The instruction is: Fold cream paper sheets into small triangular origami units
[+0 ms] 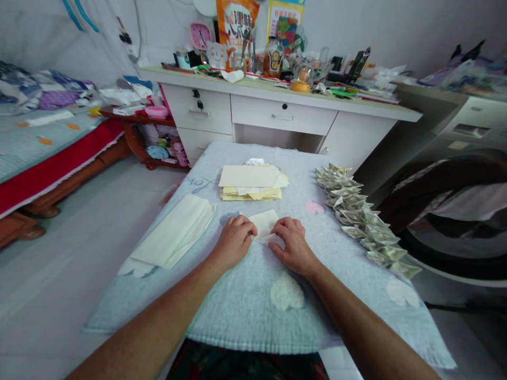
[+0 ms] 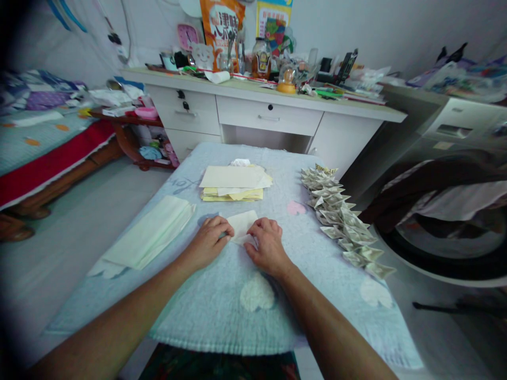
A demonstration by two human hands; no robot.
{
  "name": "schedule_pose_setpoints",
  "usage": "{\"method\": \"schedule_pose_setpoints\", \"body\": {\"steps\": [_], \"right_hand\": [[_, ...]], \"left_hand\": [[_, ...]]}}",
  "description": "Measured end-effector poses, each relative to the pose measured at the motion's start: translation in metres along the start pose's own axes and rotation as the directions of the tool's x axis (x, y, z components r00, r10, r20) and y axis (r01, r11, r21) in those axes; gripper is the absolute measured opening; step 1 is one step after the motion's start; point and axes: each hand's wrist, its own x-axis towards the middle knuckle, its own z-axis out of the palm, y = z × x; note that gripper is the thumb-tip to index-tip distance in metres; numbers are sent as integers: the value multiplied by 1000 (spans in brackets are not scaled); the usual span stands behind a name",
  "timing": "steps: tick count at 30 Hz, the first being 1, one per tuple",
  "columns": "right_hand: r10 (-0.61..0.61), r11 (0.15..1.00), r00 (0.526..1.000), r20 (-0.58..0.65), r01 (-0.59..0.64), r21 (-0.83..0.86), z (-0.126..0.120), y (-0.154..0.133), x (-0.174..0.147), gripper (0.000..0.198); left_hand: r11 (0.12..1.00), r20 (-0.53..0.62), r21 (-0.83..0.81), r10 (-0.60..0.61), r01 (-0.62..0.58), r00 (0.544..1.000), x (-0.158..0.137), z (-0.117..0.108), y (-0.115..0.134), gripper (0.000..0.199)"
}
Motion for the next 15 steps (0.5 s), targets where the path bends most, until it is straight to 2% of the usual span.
{"method": "schedule_pose_setpoints", "body": {"steps": [5,15], "right_hand": [[-64,998,997,33,64,9,-2,-3,-2,12],[3,999,998,67,-1,-39,-1,-5,1,7]], "left_hand": [[999,18,-47,-5,6,1000,0,-2,0,25],[999,19,-38,-21,21,1000,-1,-4,2,20]]}}
